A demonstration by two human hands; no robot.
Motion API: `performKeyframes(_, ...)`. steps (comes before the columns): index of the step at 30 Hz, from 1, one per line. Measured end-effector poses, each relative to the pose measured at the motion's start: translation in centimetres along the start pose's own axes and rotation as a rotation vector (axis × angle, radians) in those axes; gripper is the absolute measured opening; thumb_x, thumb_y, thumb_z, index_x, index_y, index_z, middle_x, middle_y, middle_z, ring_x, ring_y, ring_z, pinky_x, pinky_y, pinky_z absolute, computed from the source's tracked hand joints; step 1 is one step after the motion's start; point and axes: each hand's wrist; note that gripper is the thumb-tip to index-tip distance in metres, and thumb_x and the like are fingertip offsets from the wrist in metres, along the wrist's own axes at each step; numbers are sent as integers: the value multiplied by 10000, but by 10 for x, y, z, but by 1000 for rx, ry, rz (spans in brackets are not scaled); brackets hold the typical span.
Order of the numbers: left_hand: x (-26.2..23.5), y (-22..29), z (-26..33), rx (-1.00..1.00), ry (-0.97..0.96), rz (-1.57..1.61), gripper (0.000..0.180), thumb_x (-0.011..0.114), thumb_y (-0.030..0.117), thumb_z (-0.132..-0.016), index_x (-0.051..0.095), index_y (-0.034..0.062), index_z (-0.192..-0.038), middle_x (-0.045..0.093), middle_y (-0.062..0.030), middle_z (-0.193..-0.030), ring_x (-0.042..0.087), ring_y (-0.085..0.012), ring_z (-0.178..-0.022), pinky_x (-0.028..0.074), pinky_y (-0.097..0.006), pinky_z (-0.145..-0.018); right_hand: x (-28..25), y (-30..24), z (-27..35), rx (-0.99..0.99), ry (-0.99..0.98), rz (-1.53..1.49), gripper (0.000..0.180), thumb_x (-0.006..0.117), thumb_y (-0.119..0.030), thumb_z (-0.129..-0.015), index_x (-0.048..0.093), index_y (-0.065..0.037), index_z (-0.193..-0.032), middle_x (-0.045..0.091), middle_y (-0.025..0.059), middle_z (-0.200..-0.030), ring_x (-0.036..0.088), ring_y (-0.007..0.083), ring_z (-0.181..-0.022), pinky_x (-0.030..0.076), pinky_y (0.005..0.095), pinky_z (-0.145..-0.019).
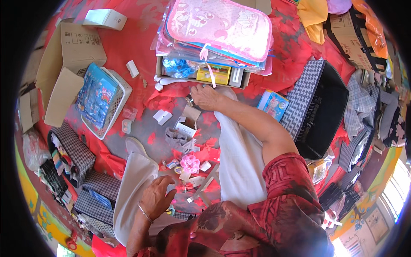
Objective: The person sits on the floor and packs several small items into a blue and red insulated bag with cartoon characters. They place a pink pouch and other small packaged items inside, then close the bag and place it into a clear plastic bag.
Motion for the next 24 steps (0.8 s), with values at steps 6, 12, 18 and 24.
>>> performKeyframes(6,2,-2,-1,-29,10,-23,199,587,120,-748,519,50,-922,578,-128,-921,551,-318,-875,440,-401,-752,-51,-17,26,343,115,-474,489,651,-372,-655,535,-21,-975,540,133,-868,568,296,-813,480,387,-616)
performKeyframes(12,1,-2,-4,-25,23,-55,206,592,116,-741,517,53,-922,579,-122,-920,553,-313,-862,441,-400,-742,-77,7,105,749,309,-470,445,685,-302,-645,540,-18,-957,604,123,-788,609,255,-679,488,357,-593)
performKeyframes(18,7,-8,-5,-36,27,-75,215,597,121,-736,518,52,-924,581,-127,-919,561,-314,-820,446,-403,-716,-61,34,169,1236,472,-555,318,679,-235,-645,548,-36,-856,601,84,-702,607,240,-634,472,358,-578)
performKeyframes(24,10,-12,-8,2,34,-94,227,607,136,-739,517,40,-925,584,-149,-871,564,-335,-788,446,-417,-689,-29,52,168,1266,633,-470,322,680,-202,-644,540,-18,-869,603,134,-736,604,287,-677,469,382,-615)
Point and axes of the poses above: each hand's wrist, its own z-axis away from the middle knuckle, its own x-axis out of the palm, y = z × x
